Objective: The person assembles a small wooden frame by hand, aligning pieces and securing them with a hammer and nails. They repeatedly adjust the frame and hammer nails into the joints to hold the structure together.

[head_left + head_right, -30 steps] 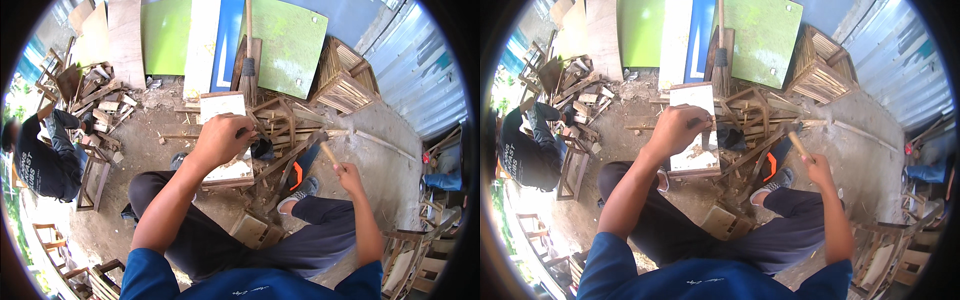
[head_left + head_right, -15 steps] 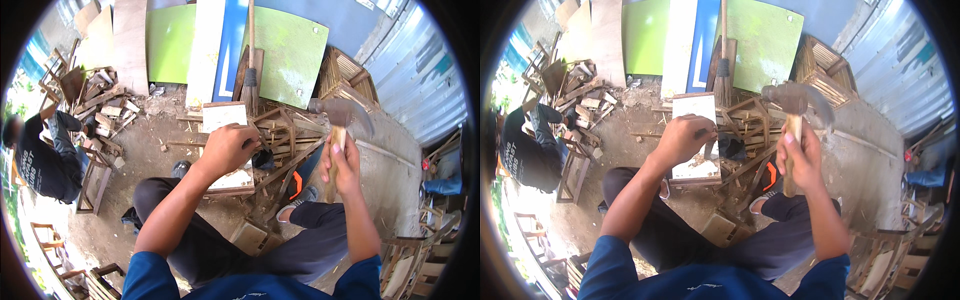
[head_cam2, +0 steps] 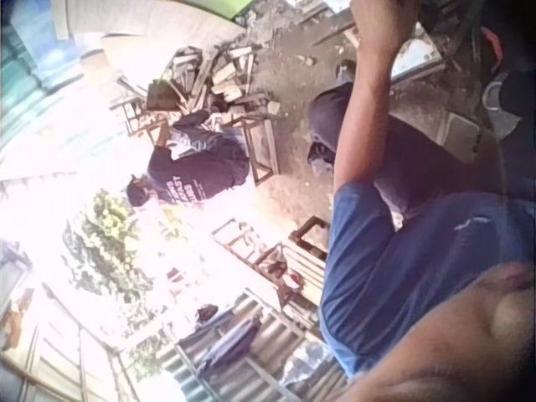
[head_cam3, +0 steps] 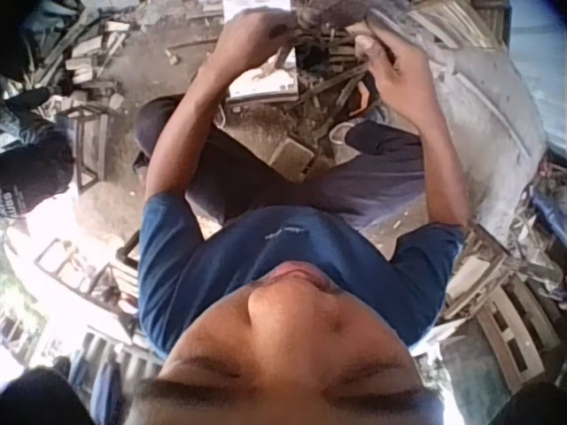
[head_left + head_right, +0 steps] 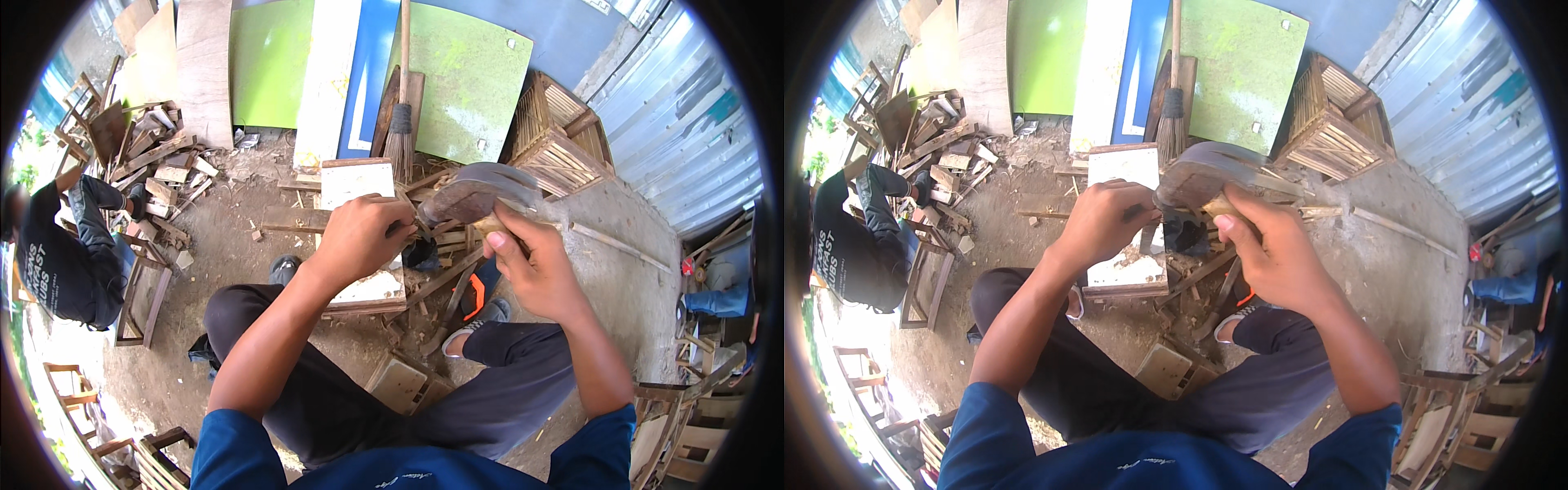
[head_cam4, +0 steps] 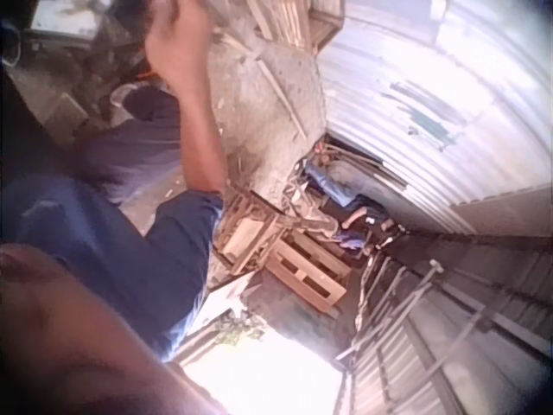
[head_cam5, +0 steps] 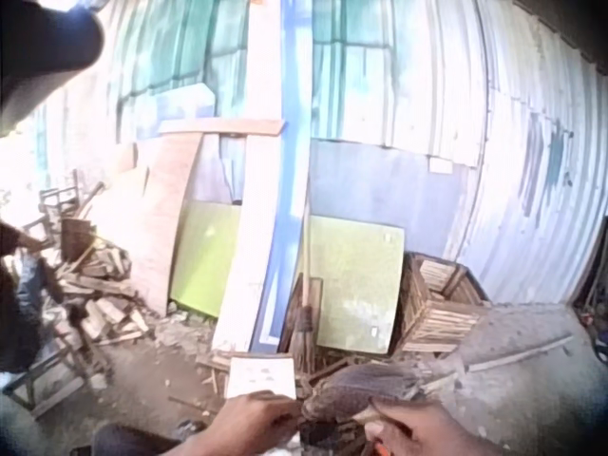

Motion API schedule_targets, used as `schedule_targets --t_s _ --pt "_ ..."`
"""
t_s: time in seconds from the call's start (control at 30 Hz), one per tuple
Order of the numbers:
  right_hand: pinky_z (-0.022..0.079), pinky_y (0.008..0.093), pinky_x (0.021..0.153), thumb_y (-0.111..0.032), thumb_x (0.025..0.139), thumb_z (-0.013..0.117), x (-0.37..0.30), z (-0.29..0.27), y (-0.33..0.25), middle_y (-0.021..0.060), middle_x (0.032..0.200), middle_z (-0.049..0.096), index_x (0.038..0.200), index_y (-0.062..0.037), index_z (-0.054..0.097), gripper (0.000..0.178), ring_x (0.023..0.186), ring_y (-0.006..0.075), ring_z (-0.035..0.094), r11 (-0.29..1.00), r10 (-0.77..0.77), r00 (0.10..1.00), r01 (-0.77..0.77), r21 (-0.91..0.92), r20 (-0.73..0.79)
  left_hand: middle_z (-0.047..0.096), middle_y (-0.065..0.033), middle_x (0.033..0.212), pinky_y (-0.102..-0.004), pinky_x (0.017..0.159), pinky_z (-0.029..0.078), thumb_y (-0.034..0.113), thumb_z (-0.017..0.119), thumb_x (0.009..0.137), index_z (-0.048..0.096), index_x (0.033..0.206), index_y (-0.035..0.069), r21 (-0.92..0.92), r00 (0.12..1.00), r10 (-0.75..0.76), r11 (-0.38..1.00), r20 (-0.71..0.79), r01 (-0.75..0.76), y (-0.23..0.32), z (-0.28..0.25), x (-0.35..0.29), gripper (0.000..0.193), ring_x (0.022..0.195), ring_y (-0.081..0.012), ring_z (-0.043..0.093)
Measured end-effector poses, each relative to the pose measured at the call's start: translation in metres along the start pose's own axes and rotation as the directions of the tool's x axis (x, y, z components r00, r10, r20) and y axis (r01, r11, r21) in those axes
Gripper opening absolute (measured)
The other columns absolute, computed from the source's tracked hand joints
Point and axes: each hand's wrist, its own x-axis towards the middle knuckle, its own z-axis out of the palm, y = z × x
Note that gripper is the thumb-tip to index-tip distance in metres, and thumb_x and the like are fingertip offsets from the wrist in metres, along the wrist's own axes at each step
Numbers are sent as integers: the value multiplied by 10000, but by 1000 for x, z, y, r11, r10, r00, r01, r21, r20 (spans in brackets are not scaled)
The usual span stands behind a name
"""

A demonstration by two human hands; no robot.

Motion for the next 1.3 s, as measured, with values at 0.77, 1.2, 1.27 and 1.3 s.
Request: schedule_targets --t_s 0.77,1.2,1.27,1.3 --pt "483 272 652 -189 1106 632 6 10 7 68 837 661 1353 100 649 380 714 82 560 969 -180 983 171 -176 -36 744 -124 875 -433 737 562 138 825 884 749 917 34 -38 1000 1 999 21 0 1 -1 1 134 805 -347 720" --pt "412 227 559 -145 1097 628 0 26 26 14 895 607 1314 54 590 296 627 37 467 966 66 994 -42 257 -84 745 -108 862 -480 727 563 212 812 883 728 887 76 -19 999 -25 1000 28 25 2 -1 1 160 821 -381 719" --pt "429 232 538 -106 1072 653 -1 35 36 27 930 623 1316 39 566 297 617 42 499 917 97 986 -35 398 -138 764 -102 896 -472 741 576 209 805 892 755 917 87 0 1000 -21 1000 22 21 3 -3 -2 134 840 -371 731" --pt "442 236 536 -89 1058 668 -1 39 41 35 956 638 1330 32 557 318 622 48 523 899 154 980 -86 429 -128 773 -99 917 -469 749 582 207 801 896 768 935 93 4 1000 -11 1000 7 11 2 -4 -2 126 851 -365 738"
